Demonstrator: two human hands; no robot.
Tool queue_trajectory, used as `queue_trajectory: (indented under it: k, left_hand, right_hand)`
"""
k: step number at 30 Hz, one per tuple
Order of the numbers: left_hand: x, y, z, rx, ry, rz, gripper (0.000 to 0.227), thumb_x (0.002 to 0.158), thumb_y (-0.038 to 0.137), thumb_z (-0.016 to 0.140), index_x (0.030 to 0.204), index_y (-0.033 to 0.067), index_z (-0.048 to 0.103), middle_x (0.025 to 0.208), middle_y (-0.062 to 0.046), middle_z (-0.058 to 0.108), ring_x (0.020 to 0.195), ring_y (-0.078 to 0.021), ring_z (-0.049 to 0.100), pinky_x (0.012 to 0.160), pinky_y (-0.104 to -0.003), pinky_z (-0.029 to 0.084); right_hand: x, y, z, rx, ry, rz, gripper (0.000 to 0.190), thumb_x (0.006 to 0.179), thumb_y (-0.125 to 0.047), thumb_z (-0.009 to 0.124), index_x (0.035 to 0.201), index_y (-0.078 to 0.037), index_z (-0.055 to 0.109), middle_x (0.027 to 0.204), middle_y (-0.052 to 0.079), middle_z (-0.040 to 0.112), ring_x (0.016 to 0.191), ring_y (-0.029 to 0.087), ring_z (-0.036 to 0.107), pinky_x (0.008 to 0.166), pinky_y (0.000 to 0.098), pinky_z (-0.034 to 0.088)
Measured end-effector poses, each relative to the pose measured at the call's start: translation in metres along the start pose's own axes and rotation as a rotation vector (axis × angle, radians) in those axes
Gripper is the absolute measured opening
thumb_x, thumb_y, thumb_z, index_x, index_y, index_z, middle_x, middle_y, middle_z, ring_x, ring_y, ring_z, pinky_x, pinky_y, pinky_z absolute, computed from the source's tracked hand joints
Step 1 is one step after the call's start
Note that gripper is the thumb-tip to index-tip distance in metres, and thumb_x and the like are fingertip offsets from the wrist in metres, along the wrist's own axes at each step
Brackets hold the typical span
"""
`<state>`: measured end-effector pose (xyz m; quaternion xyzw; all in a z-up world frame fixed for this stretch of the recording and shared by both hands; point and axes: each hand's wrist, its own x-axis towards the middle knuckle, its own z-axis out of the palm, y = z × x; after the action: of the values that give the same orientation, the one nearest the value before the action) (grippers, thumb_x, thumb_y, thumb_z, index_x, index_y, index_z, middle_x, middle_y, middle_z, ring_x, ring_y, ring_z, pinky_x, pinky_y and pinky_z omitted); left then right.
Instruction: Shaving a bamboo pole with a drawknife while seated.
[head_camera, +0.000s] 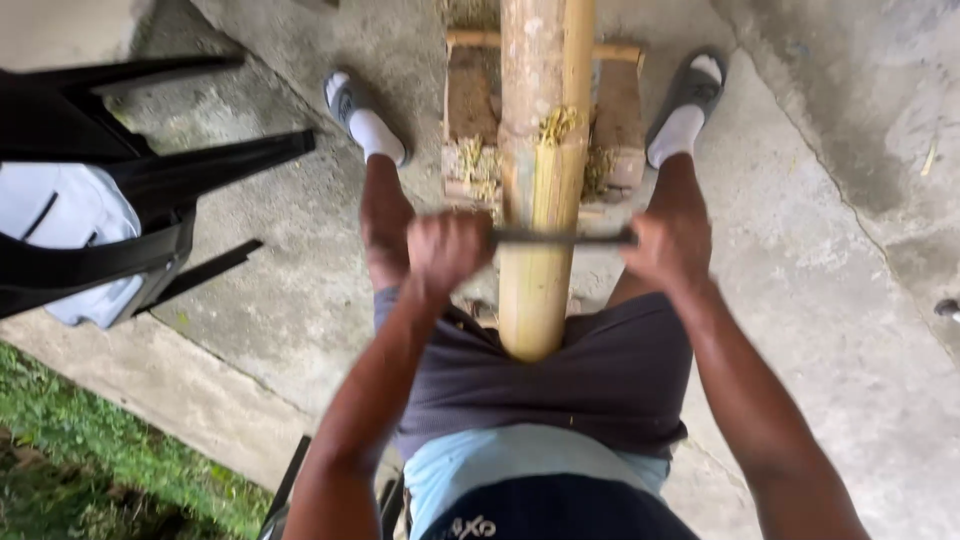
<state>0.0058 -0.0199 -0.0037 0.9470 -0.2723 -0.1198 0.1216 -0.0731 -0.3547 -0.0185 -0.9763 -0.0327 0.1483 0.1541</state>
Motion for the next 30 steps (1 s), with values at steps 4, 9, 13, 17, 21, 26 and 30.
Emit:
queue_trajectory:
  k: [4,9,13,17,21,26,30]
  left_hand:
    - [-0.042,0.025,-0.01,-0.074,0.146,0.062,0.015,0.071,0.02,0.071,0.068,0.0147,0.057,0.058,-0.001,0.055,0.051,-0.0148,0.052,0.045,-0.034,0.046]
    - [-0.003,0.001,0.005,-0.001,0.06,0.043,0.029,0.093,0.019,0.068,0.065,0.0148,0.061,0.051,0.001,0.058,0.037,-0.0081,0.047,0.031,-0.033,0.042]
    - [0.072,-0.025,-0.019,0.049,0.059,0.026,0.033,0.095,0.027,0.068,0.064,0.0161,0.063,0.05,0.0,0.06,0.037,-0.0101,0.049,0.033,-0.035,0.043]
    - [0.081,-0.033,-0.016,0.087,0.003,0.014,0.02,0.088,0.026,0.066,0.07,0.0176,0.065,0.058,0.0,0.064,0.045,-0.0097,0.054,0.036,-0.032,0.045]
    - [0.02,-0.006,-0.004,0.091,-0.004,0.028,0.03,0.099,0.024,0.067,0.071,0.0161,0.064,0.055,0.002,0.06,0.039,-0.0089,0.05,0.032,-0.031,0.043]
    - [-0.032,0.028,-0.01,0.012,0.03,0.042,0.017,0.08,0.024,0.069,0.067,0.015,0.061,0.058,-0.003,0.06,0.046,-0.0137,0.054,0.04,-0.035,0.046]
    - [0.009,0.011,-0.008,0.064,0.051,0.068,0.021,0.086,0.023,0.066,0.067,0.0156,0.06,0.055,0.0,0.058,0.043,-0.0119,0.051,0.036,-0.034,0.043]
  right_hand:
    - [-0.041,-0.009,0.011,0.097,0.073,-0.069,0.006,0.07,-0.015,0.077,0.076,-0.015,0.075,0.068,0.005,0.068,0.059,0.027,0.065,0.06,0.0414,0.051]
    - [0.007,0.004,0.0,0.068,0.05,-0.068,0.008,0.075,-0.023,0.081,0.078,-0.016,0.077,0.056,0.004,0.065,0.047,0.022,0.063,0.067,0.0482,0.051]
    - [0.073,0.016,-0.026,-0.03,0.12,-0.07,0.016,0.077,-0.027,0.081,0.073,-0.015,0.071,0.063,0.008,0.065,0.055,0.028,0.064,0.058,0.0431,0.051]
    - [0.079,0.012,-0.032,-0.039,0.167,-0.075,0.019,0.081,-0.028,0.082,0.073,-0.015,0.07,0.063,0.008,0.064,0.055,0.028,0.063,0.056,0.0431,0.05]
    - [0.019,0.004,-0.006,0.054,0.068,-0.037,0.012,0.076,-0.023,0.079,0.08,-0.014,0.073,0.063,0.008,0.066,0.054,0.026,0.064,0.055,0.0416,0.05]
    - [-0.033,-0.003,0.012,0.136,0.051,-0.077,0.009,0.074,-0.022,0.079,0.079,-0.016,0.076,0.063,0.005,0.067,0.054,0.022,0.064,0.056,0.0407,0.05]
    - [0.01,0.005,-0.001,0.132,0.167,-0.124,0.009,0.075,-0.022,0.08,0.079,-0.016,0.076,0.068,0.004,0.069,0.057,0.023,0.065,0.058,0.0405,0.05]
